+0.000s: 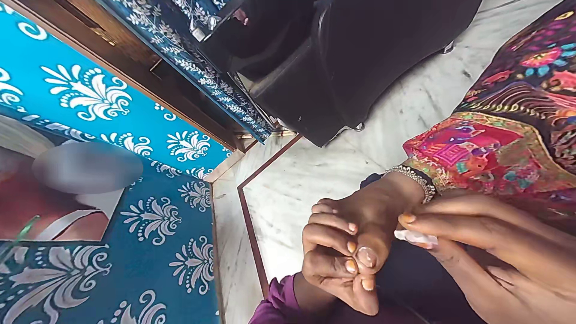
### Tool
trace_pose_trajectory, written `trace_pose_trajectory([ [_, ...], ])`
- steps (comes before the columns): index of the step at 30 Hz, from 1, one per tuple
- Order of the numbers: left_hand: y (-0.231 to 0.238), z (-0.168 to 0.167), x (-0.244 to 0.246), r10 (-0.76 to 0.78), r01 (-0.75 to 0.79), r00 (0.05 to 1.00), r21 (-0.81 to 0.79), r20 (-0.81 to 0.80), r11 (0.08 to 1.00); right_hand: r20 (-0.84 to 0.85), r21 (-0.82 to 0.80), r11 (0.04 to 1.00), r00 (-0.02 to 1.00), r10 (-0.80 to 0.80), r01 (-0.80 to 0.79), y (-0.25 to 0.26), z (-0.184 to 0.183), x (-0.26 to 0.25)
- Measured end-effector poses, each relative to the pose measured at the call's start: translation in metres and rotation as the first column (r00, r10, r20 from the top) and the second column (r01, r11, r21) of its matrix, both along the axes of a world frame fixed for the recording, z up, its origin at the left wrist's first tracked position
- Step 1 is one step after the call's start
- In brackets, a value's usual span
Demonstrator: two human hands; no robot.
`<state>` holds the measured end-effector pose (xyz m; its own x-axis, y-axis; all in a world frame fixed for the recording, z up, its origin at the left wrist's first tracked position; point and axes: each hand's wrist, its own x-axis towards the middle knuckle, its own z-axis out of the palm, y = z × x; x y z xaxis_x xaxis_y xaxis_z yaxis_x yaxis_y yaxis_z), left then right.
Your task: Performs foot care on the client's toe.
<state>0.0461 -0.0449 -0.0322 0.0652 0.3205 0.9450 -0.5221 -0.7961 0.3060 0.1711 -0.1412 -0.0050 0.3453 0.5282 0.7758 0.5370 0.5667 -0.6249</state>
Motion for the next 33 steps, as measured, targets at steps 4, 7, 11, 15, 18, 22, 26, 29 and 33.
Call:
trace_pose_trajectory([
  [4,0.000,-0.003,-0.008,-0.061,0.062,0.995,0.009,-0.081,0.998,-0.016,-0.016,0.999,0.999,0.040,-0.040,-0.001,0.002,0.000],
  [7,-0.001,-0.005,-0.009,-0.071,0.074,0.993,0.033,-0.090,0.997,-0.014,-0.053,0.996,0.997,0.076,-0.077,-0.002,0.003,-0.001],
  [11,-0.002,-0.006,-0.010,-0.068,0.073,0.993,0.047,-0.097,0.996,-0.032,-0.065,0.991,0.992,0.118,-0.120,-0.002,0.004,-0.008],
  [15,0.002,-0.007,-0.014,-0.108,0.122,0.985,0.095,-0.136,0.988,0.071,-0.118,0.979,0.982,0.177,-0.168,-0.005,0.008,-0.008],
  [18,0.003,-0.008,-0.015,-0.095,0.109,0.987,0.101,-0.132,0.989,0.217,-0.158,0.967,0.948,0.232,-0.201,-0.007,0.014,0.002],
  [22,0.006,-0.011,-0.012,-0.122,0.134,0.986,0.116,-0.110,0.984,0.267,-0.201,0.932,0.898,0.350,-0.303,-0.008,0.016,0.016],
  [26,0.008,-0.010,-0.017,-0.130,0.153,0.978,0.138,-0.164,0.978,0.253,-0.191,0.910,0.878,0.407,-0.368,-0.003,0.012,0.021],
  [29,0.009,-0.009,-0.019,-0.114,0.143,0.976,0.150,-0.187,0.978,0.251,-0.161,0.922,0.888,0.384,-0.353,-0.004,0.013,0.021],
  [33,0.009,-0.007,-0.020,-0.096,0.129,0.973,0.150,-0.209,0.980,0.252,-0.160,0.934,0.902,0.351,-0.319,-0.006,0.013,0.020],
])
